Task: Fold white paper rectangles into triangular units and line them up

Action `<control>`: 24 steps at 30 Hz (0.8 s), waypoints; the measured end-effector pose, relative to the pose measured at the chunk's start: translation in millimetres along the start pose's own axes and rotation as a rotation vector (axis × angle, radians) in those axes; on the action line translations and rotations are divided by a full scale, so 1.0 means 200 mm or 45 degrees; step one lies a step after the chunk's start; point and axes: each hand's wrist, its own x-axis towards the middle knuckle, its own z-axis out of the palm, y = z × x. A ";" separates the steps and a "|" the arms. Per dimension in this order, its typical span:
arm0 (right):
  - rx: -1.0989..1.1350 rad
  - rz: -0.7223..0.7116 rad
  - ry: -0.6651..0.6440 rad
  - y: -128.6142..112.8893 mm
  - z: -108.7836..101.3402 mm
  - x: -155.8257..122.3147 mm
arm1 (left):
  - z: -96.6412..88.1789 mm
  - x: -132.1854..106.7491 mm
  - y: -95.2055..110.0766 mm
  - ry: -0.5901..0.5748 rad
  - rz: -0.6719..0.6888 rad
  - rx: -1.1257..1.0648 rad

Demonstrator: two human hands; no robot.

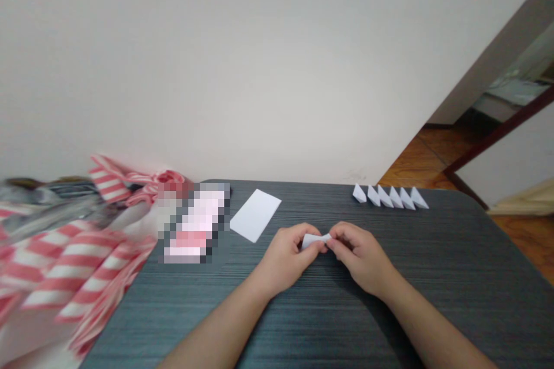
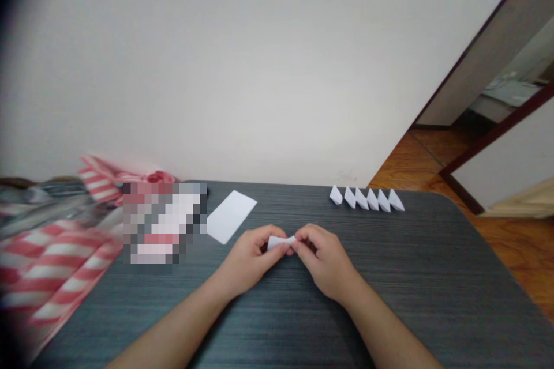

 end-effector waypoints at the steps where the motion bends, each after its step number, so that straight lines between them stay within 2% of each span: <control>1: -0.006 0.000 -0.003 0.00 0.00 0.00 | 0.00 0.00 0.00 -0.008 0.001 -0.008; 10: -0.028 -0.004 -0.032 -0.02 0.00 0.01 | -0.01 0.00 0.02 -0.013 0.059 0.022; 19: -0.019 0.008 0.004 -0.01 -0.01 0.00 | -0.01 0.00 0.03 -0.009 0.027 -0.010; 24: 0.006 0.080 0.032 -0.01 -0.01 0.00 | -0.01 0.00 0.02 -0.051 -0.017 -0.113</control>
